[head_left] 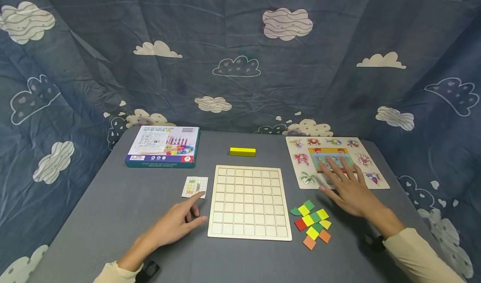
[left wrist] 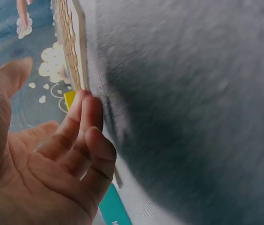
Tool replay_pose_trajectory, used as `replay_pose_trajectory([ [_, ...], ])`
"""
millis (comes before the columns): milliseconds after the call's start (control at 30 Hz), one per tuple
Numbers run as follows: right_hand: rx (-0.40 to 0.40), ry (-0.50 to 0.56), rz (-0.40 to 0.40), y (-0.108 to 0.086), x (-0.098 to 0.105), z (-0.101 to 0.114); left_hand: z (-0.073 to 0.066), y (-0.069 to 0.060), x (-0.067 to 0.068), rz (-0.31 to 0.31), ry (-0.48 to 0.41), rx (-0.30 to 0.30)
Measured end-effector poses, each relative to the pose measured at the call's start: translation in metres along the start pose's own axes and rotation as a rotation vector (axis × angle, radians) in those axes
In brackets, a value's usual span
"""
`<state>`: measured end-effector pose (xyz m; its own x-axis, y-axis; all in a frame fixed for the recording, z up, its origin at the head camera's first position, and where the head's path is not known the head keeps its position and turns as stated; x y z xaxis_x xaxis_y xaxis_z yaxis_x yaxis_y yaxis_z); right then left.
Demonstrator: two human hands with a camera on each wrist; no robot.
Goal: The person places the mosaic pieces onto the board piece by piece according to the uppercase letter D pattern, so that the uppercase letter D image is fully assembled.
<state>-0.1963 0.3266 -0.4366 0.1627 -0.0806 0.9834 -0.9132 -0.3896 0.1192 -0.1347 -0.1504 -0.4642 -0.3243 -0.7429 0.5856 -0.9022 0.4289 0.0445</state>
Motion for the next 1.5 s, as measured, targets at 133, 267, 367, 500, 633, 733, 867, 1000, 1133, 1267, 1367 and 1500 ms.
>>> replay_pose_trajectory([
  [133,0.017,0.023,0.014,0.003,0.002,-0.001,0.003,0.004,-0.008,0.056,-0.11,-0.053],
  [267,0.034,0.079,0.043,0.004,0.001,-0.002,0.007,0.008,-0.013,0.088,-0.164,-0.053],
  [367,0.03,0.152,0.062,-0.003,-0.001,0.002,0.011,0.006,-0.018,0.158,-0.195,0.018],
  [500,0.011,0.238,0.081,-0.012,-0.005,0.009,0.013,0.002,-0.02,0.237,-0.221,0.095],
  [633,0.037,0.297,0.067,-0.014,-0.008,0.013,0.01,0.004,-0.018,0.251,-0.203,0.085],
  [733,0.071,0.35,0.044,-0.013,-0.01,0.017,0.009,0.007,-0.018,0.254,-0.158,0.083],
  [867,0.077,0.449,0.06,-0.012,-0.014,0.021,0.008,0.009,-0.018,0.258,-0.091,0.097],
  [1000,0.026,0.565,0.087,-0.011,-0.018,0.023,0.007,0.01,-0.017,0.262,-0.08,0.105],
  [1133,0.001,0.689,0.157,-0.012,-0.019,0.023,0.007,0.012,-0.016,0.274,-0.098,0.109],
  [1267,0.031,0.823,0.241,-0.011,-0.023,0.02,0.006,0.016,-0.014,0.293,-0.123,0.096],
  [1367,0.048,0.877,0.266,-0.009,-0.026,0.017,0.006,0.018,-0.012,0.306,-0.137,0.075],
  [1500,0.061,0.892,0.266,-0.006,-0.03,0.014,0.006,0.022,-0.01,0.298,-0.125,0.048],
])
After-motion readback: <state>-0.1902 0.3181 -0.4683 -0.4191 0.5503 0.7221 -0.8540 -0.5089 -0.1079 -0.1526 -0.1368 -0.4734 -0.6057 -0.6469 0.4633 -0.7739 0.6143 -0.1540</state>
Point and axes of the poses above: each hand's wrist, its own y-axis towards the middle knuckle, its own x-axis out of the back of the hand, z = x × y, the point moved 4 cm from there along y, towards the middle knuckle, and after that the axes turned 12 degrees about -y, right-handed, at the moved point
